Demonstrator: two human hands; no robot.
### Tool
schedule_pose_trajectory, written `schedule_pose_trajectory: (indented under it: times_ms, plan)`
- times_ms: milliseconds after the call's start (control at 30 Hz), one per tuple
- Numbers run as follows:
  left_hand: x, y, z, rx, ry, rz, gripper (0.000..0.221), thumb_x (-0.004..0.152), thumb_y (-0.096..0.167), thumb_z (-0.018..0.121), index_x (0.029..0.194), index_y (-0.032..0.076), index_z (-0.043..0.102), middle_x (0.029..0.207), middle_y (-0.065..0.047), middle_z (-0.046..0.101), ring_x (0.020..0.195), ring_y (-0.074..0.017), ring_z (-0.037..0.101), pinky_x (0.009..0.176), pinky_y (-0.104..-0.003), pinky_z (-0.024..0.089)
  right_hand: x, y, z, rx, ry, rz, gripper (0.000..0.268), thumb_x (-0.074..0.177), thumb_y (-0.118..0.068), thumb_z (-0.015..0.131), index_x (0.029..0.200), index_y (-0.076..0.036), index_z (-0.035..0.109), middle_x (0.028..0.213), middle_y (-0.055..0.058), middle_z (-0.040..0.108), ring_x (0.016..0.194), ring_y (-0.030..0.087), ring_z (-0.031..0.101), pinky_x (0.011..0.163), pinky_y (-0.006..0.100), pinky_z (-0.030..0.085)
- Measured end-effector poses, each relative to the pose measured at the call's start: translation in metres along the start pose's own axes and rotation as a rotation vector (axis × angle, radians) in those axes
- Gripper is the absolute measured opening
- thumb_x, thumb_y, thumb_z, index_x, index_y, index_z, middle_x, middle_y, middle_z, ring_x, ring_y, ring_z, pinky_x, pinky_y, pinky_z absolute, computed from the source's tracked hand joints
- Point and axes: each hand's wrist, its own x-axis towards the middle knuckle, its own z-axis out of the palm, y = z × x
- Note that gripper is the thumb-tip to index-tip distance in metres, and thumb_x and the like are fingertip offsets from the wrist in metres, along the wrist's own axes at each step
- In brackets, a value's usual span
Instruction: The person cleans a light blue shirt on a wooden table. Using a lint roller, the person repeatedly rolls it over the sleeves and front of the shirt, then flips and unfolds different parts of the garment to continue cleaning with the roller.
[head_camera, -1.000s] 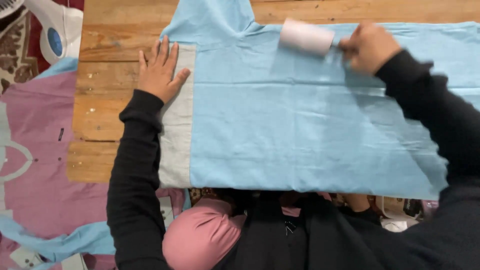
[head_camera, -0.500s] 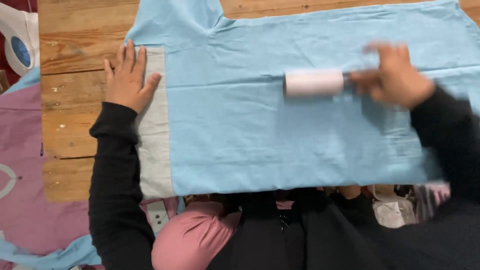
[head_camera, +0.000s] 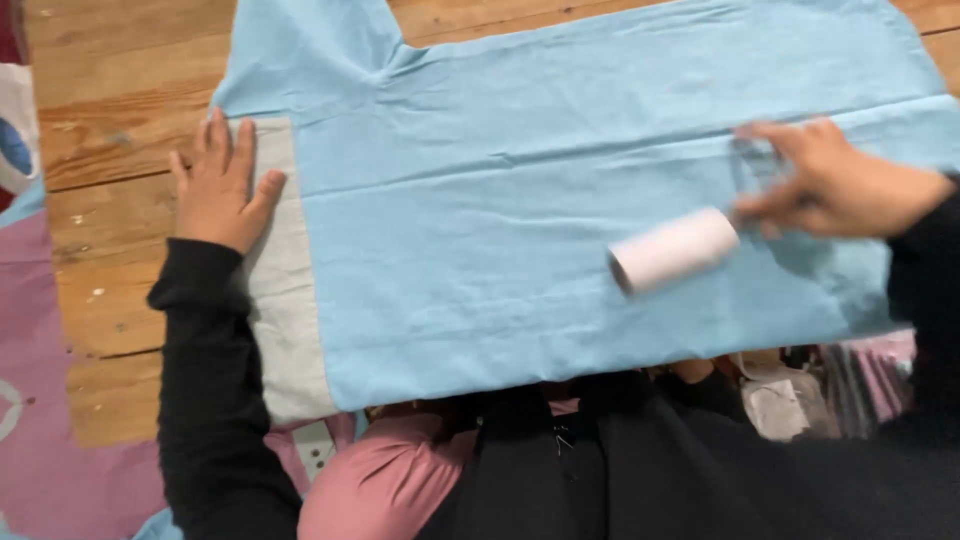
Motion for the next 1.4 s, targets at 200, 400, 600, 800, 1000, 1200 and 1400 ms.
schedule_pose_trajectory:
  times_ms: [200,400,600,800,1000,1200,1400]
  plan:
    - [-0.002,0.008,-0.006,-0.017,-0.017,-0.018,0.086,0.102,0.067,0.021,0.167,0.01,0.02,0.173,-0.017,0.004,0.158,-0.0384,0.005,0.118,-0.075,0.002,-0.047,0.015,0.007,0.083,-0.12,0.284,0.044,0.07,-0.032,0.081,0.113,-0.041,0.082,0.174,0.016,0.023,0.117,0.036,0.048,0.105,0.057,0.039]
    - [-0.003,0.009,-0.002,-0.014,0.006,-0.038,0.08,0.104,0.061,0.027,0.166,0.01,0.024,0.173,-0.018,0.006,0.158,-0.0371,0.005,0.116,-0.076,0.004,0.056,0.203,0.035,-0.06,0.305,0.043,0.044,0.076,-0.027,0.08,0.119,-0.032,0.078,0.155,0.029,0.052,0.135,0.044,0.054,0.117,0.051,0.039]
    - [-0.005,0.009,-0.007,-0.031,-0.015,-0.046,0.079,0.104,0.062,0.024,0.167,0.016,0.021,0.174,-0.012,0.004,0.159,-0.0347,0.004,0.12,-0.069,0.0,0.092,0.239,0.036,0.179,0.165,0.348,0.057,0.087,-0.028,0.08,0.142,-0.016,0.072,0.126,0.012,0.074,0.108,0.03,0.064,0.102,0.035,0.039]
    - [-0.003,0.0,0.003,-0.003,0.037,-0.017,0.074,0.105,0.056,0.03,0.165,0.012,0.028,0.173,-0.016,0.011,0.158,-0.0373,0.01,0.117,-0.074,0.005,-0.022,0.025,-0.009,0.07,-0.16,0.423,0.043,0.068,-0.016,0.088,0.11,-0.025,0.085,0.169,0.009,0.031,0.124,0.028,0.061,0.122,0.046,0.038]
    - [-0.002,0.003,0.0,-0.006,0.014,-0.032,0.079,0.104,0.06,0.026,0.165,0.012,0.026,0.173,-0.018,0.01,0.158,-0.0369,0.008,0.117,-0.075,0.004,-0.165,0.037,0.08,0.123,0.063,0.367,0.05,0.059,-0.042,0.09,0.109,-0.043,0.084,0.167,0.016,0.038,0.102,0.027,0.059,0.105,0.049,0.042]
    - [-0.003,0.007,-0.001,0.002,0.02,-0.028,0.078,0.105,0.059,0.025,0.165,0.01,0.026,0.173,-0.019,0.011,0.158,-0.0378,0.008,0.117,-0.075,0.004,-0.09,0.172,0.072,0.001,0.15,0.539,0.046,0.079,-0.052,0.068,0.124,-0.042,0.073,0.178,0.017,0.019,0.15,0.054,0.019,0.123,0.06,0.001]
    - [-0.003,-0.002,0.006,-0.002,0.061,-0.01,0.072,0.106,0.053,0.032,0.165,0.011,0.03,0.173,-0.018,0.014,0.157,-0.0381,0.011,0.116,-0.075,0.005,-0.017,0.259,0.036,0.027,0.117,0.571,0.054,0.091,-0.035,0.073,0.143,-0.025,0.07,0.124,0.01,0.076,0.106,0.028,0.069,0.092,0.038,0.048]
